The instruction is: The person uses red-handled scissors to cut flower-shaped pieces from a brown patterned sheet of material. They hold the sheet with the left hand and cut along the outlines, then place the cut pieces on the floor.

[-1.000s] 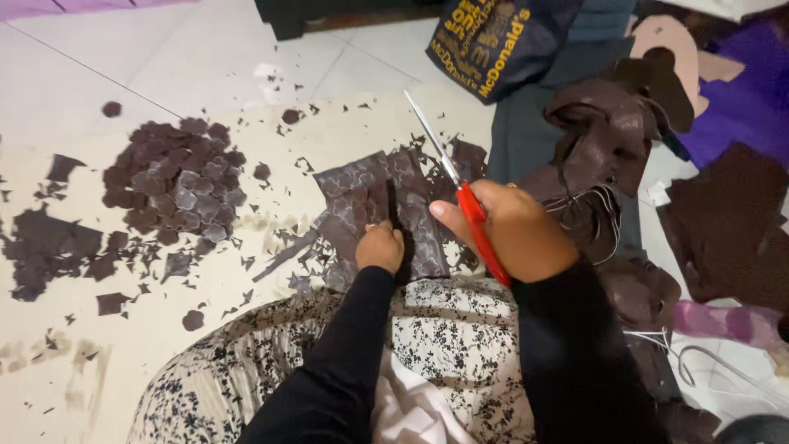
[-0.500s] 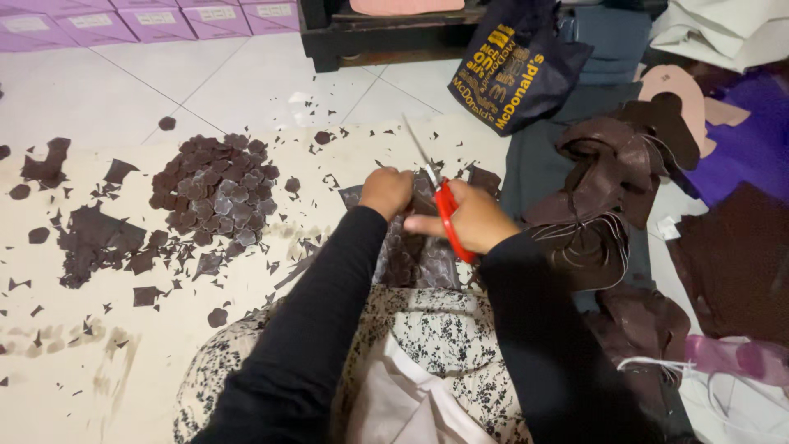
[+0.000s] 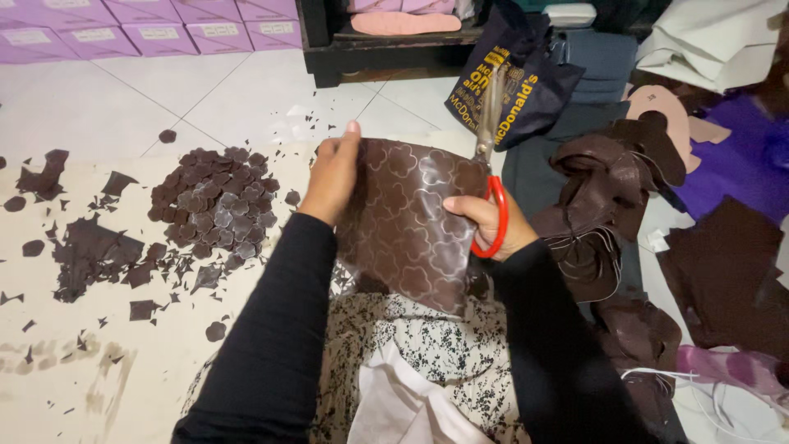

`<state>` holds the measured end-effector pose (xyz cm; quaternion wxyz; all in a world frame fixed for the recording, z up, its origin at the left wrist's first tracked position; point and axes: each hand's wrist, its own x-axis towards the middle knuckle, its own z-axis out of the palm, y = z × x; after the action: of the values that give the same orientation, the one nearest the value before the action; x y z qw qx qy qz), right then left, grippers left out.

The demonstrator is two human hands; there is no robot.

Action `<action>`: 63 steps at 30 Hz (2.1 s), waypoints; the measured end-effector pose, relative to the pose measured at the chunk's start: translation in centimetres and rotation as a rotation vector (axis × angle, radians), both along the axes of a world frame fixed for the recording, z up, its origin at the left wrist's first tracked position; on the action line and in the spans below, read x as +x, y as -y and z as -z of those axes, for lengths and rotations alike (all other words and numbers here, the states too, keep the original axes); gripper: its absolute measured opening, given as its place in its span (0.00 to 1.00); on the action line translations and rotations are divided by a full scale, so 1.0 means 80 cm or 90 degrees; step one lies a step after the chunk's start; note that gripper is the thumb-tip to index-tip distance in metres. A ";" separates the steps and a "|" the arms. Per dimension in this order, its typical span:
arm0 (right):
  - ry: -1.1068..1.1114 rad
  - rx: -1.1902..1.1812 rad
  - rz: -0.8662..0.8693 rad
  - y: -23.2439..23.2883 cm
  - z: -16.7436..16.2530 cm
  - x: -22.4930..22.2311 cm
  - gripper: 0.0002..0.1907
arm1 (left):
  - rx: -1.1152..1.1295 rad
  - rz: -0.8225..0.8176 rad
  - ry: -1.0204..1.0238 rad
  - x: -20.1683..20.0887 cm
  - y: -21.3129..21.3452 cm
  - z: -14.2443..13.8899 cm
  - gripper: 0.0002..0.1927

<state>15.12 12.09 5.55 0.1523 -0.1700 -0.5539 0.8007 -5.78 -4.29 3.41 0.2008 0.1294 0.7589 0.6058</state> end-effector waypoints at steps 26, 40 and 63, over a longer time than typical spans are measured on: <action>-0.118 -0.147 0.180 -0.003 -0.032 -0.001 0.16 | 0.579 0.483 0.314 0.090 0.065 -0.088 0.46; 0.107 0.100 0.111 -0.003 -0.005 0.026 0.23 | 0.309 0.224 0.296 0.069 0.020 -0.017 0.22; 0.188 0.218 -0.126 0.089 -0.003 0.012 0.27 | 0.669 0.122 0.394 0.061 0.007 -0.010 0.14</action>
<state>16.08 4.93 5.77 0.0167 -0.2020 -0.7115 0.6728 -0.89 -4.89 4.24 0.3744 0.0968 0.2507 0.8875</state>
